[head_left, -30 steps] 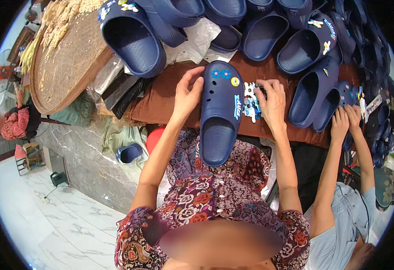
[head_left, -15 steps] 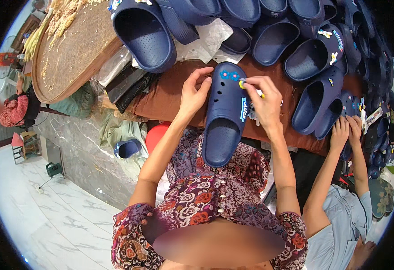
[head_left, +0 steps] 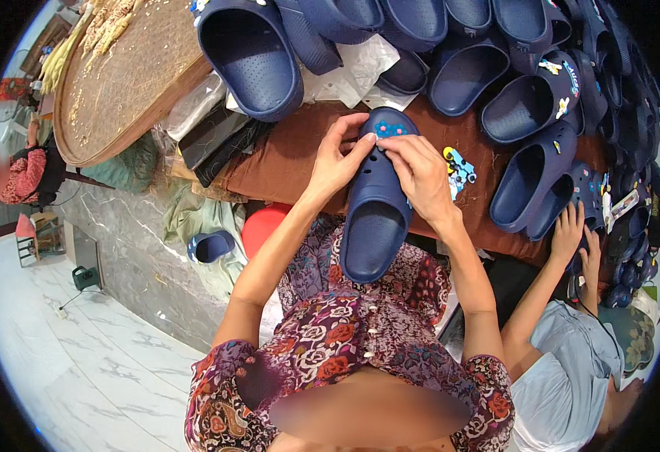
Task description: Decorating blue rubber clogs with various pins and charms by pushing them through the holes.
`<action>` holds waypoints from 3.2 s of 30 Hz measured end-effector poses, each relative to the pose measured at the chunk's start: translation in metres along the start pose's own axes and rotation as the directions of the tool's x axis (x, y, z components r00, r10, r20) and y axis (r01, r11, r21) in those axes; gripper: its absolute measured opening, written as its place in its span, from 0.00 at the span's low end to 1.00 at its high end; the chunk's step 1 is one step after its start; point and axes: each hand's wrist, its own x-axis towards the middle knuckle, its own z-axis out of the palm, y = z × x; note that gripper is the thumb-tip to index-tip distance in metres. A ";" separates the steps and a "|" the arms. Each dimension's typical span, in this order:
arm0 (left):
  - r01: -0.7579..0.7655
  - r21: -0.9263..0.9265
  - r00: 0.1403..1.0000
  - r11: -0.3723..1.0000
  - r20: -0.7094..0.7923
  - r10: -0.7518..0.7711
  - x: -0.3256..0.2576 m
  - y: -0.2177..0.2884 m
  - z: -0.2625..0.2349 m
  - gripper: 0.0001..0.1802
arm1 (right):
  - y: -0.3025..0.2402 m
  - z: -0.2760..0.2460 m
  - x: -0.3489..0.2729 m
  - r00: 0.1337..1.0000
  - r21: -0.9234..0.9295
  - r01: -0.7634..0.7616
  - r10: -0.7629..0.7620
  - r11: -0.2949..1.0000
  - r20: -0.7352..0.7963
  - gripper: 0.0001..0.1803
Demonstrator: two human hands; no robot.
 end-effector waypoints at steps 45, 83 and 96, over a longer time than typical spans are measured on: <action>0.120 -0.061 0.992 0.991 0.033 -0.118 -0.003 0.002 -0.002 0.32 | 0.056 -0.048 -0.080 0.868 -0.271 -0.490 0.437 0.828 -0.235 0.14; 0.129 -0.051 0.992 0.990 -0.006 -0.129 -0.039 0.001 -0.014 0.17 | 0.053 -0.041 -0.063 0.956 -0.442 -0.275 0.291 0.854 -0.034 0.09; 0.027 -0.016 0.998 0.999 -0.049 -0.028 -0.030 0.007 -0.013 0.13 | 0.005 -0.019 -0.020 0.884 0.360 -0.444 0.467 0.820 0.026 0.08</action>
